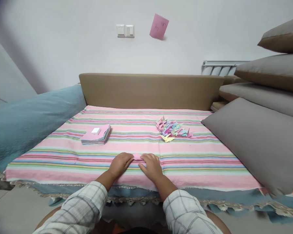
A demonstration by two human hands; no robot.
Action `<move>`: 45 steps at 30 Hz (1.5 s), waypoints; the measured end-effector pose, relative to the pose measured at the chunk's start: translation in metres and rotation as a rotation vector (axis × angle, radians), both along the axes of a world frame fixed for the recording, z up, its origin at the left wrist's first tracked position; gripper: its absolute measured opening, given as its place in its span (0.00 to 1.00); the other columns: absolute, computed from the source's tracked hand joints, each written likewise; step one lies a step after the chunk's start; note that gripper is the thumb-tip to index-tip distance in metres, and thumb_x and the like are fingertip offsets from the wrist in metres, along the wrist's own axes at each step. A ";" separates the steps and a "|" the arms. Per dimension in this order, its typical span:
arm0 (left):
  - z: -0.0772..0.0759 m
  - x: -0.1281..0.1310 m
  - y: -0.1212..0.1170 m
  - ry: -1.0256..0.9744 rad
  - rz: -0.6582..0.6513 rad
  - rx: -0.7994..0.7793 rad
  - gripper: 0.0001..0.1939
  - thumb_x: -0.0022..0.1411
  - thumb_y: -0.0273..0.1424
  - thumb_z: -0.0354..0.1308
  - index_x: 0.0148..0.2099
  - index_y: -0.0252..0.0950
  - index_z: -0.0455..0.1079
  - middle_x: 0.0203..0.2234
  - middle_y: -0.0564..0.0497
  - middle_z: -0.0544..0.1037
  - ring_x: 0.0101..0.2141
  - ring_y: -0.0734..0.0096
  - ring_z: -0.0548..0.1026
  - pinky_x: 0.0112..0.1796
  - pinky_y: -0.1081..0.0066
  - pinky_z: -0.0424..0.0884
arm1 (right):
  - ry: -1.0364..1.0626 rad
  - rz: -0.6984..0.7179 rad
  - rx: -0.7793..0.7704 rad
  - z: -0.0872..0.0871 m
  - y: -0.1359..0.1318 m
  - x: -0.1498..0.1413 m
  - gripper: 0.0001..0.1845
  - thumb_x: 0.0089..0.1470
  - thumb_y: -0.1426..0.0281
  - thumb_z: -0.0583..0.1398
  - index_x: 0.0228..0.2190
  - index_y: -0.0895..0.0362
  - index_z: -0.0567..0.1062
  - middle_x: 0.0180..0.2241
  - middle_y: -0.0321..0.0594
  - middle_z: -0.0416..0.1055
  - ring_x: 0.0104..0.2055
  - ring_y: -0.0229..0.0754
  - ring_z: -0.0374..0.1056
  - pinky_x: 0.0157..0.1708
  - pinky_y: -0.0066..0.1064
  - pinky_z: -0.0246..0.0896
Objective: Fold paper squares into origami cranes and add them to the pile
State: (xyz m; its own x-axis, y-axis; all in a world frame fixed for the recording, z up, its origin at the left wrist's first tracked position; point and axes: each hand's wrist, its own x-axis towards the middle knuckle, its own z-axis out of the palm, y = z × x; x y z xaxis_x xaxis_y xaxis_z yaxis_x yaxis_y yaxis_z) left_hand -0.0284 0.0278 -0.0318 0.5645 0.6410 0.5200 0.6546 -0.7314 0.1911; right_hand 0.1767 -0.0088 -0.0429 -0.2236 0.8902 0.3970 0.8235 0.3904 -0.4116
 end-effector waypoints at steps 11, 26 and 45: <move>0.014 0.003 0.000 -0.460 0.319 -0.115 0.17 0.65 0.37 0.45 0.50 0.37 0.67 0.45 0.47 0.76 0.47 0.65 0.72 0.48 0.62 0.68 | 0.741 -0.067 -0.400 0.022 0.022 0.001 0.15 0.52 0.63 0.56 0.39 0.57 0.72 0.32 0.38 0.74 0.30 0.38 0.69 0.31 0.28 0.63; -0.003 0.012 -0.024 0.402 -0.018 0.062 0.39 0.60 0.52 0.43 0.66 0.34 0.44 0.63 0.43 0.51 0.63 0.54 0.46 0.59 0.51 0.40 | 0.735 -0.162 -0.833 0.038 0.042 0.003 0.05 0.51 0.71 0.57 0.28 0.60 0.72 0.16 0.32 0.67 0.13 0.27 0.55 0.13 0.18 0.44; -0.002 0.014 -0.027 0.333 -0.015 -0.055 0.34 0.59 0.50 0.46 0.63 0.38 0.54 0.59 0.44 0.61 0.60 0.54 0.56 0.59 0.50 0.42 | -0.041 0.076 0.023 0.020 0.008 -0.003 0.21 0.60 0.67 0.47 0.51 0.55 0.68 0.53 0.43 0.66 0.58 0.44 0.56 0.59 0.42 0.41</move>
